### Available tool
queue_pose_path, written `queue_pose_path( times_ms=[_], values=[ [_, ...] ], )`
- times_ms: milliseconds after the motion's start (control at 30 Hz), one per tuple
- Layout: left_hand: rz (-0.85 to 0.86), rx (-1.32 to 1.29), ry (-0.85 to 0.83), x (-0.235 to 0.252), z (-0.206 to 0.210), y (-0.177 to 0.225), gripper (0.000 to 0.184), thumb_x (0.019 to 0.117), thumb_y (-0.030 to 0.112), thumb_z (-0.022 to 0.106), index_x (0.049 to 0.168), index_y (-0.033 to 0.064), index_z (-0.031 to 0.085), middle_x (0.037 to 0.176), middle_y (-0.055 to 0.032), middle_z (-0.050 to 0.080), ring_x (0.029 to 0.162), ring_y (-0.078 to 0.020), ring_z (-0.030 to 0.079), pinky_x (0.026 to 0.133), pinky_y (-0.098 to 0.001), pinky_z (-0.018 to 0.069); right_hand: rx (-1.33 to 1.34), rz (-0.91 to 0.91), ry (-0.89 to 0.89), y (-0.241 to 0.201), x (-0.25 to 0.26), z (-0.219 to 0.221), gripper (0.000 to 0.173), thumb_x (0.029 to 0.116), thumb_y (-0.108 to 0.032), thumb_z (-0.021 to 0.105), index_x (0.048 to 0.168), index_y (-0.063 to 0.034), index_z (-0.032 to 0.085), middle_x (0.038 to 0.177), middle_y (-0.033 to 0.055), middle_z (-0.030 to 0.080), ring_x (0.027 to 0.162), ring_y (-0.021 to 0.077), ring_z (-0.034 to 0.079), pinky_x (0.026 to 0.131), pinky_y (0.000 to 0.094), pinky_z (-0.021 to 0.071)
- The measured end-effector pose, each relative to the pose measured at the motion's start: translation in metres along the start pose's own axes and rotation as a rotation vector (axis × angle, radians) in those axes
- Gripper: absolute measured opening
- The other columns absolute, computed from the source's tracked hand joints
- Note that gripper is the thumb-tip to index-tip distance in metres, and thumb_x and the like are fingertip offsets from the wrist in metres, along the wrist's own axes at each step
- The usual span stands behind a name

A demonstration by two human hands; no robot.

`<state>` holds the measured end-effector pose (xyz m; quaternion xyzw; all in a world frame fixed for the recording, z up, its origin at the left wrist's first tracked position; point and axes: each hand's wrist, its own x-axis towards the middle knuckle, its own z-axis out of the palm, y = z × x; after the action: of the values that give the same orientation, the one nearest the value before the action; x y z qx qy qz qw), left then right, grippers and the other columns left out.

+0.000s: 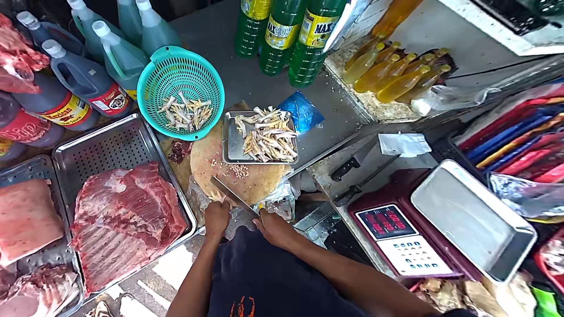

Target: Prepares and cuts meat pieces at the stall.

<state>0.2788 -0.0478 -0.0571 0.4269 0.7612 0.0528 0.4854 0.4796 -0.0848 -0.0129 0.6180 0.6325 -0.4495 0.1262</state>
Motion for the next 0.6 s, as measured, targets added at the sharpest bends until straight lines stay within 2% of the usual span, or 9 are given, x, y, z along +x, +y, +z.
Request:
queue_pose_path(
  times_ms=[67,133,200,267,333,367,467,533,600],
  values=[
    [0.000,-0.001,0.033,-0.006,0.004,-0.013,0.039,0.0998,0.039,0.057,0.080,0.0063,0.069,0.074,-0.0066,0.071,0.071,-0.0223,0.071,0.070,-0.0492,0.0576,0.020,0.003,0.002,0.003,-0.007,-0.002,0.046,0.1102,-0.042,0.039,0.123,-0.0012,0.056,0.101,0.0201,0.068,0.099,0.0378,0.069,0.087,0.0566,0.0557],
    [0.053,0.016,0.143,-0.009,-0.018,0.000,0.040,0.0985,0.038,0.061,0.083,0.0017,0.069,0.079,-0.0142,0.068,0.078,-0.0309,0.068,0.075,-0.0573,0.0540,0.041,0.018,0.068,0.009,-0.008,-0.015,0.047,0.1098,-0.045,0.039,0.124,-0.0030,0.056,0.100,0.0190,0.068,0.099,0.0372,0.070,0.087,0.0562,0.0563],
    [0.158,0.038,0.244,-0.013,-0.063,0.032,0.042,0.1034,0.037,0.058,0.097,-0.0020,0.072,0.089,-0.0199,0.069,0.086,-0.0352,0.068,0.082,-0.0592,0.0541,0.034,0.041,0.130,0.022,-0.011,-0.020,0.048,0.1094,-0.047,0.038,0.123,-0.0044,0.056,0.098,0.0178,0.068,0.097,0.0364,0.070,0.085,0.0563,0.0566],
    [0.267,0.093,0.317,-0.010,-0.118,0.074,0.051,0.1076,0.044,0.051,0.108,-0.0028,0.072,0.095,-0.0231,0.070,0.091,-0.0385,0.069,0.087,-0.0614,0.0539,-0.006,0.067,0.139,0.037,-0.010,-0.019,0.049,0.1096,-0.047,0.037,0.122,-0.0048,0.056,0.099,0.0185,0.069,0.098,0.0377,0.070,0.084,0.0576,0.0566],
    [0.303,0.183,0.409,0.003,-0.156,0.111,0.066,0.1052,0.058,0.047,0.101,-0.0034,0.071,0.094,-0.0276,0.069,0.092,-0.0455,0.069,0.084,-0.0689,0.0523,-0.053,0.070,0.137,0.052,-0.007,-0.009,0.049,0.1098,-0.047,0.035,0.123,-0.0051,0.056,0.101,0.0194,0.070,0.100,0.0394,0.071,0.084,0.0588,0.0568],
    [0.318,0.213,0.461,0.009,-0.164,0.129,0.068,0.1041,0.060,0.048,0.096,-0.0044,0.069,0.095,-0.0304,0.068,0.093,-0.0493,0.067,0.081,-0.0721,0.0512,-0.063,0.065,0.144,0.057,-0.005,-0.005,0.049,0.1098,-0.047,0.035,0.124,-0.0052,0.056,0.101,0.0197,0.070,0.100,0.0398,0.071,0.084,0.0591,0.0569],
    [0.395,0.302,0.418,0.022,-0.155,0.187,0.052,0.1051,0.044,0.053,0.103,-0.0061,0.067,0.105,-0.0335,0.066,0.102,-0.0520,0.066,0.084,-0.0726,0.0517,-0.051,0.075,0.154,0.057,-0.003,-0.002,0.050,0.1100,-0.047,0.036,0.127,-0.0049,0.055,0.105,0.0210,0.070,0.103,0.0405,0.071,0.086,0.0597,0.0568],
    [0.426,0.341,0.306,0.049,-0.124,0.225,0.045,0.1030,0.039,0.057,0.105,-0.0044,0.071,0.109,-0.0304,0.069,0.107,-0.0480,0.067,0.089,-0.0703,0.0523,-0.027,0.089,0.163,0.054,-0.005,-0.002,0.050,0.1098,-0.047,0.037,0.129,-0.0048,0.056,0.106,0.0217,0.071,0.103,0.0411,0.071,0.087,0.0607,0.0571],
    [0.452,0.351,0.264,0.085,-0.076,0.242,0.043,0.1019,0.038,0.059,0.109,-0.0035,0.069,0.112,-0.0296,0.068,0.108,-0.0464,0.068,0.089,-0.0682,0.0537,-0.015,0.093,0.164,0.051,-0.008,-0.001,0.049,0.1099,-0.046,0.038,0.129,-0.0046,0.056,0.106,0.0218,0.071,0.103,0.0413,0.071,0.087,0.0608,0.0571]
  ],
)
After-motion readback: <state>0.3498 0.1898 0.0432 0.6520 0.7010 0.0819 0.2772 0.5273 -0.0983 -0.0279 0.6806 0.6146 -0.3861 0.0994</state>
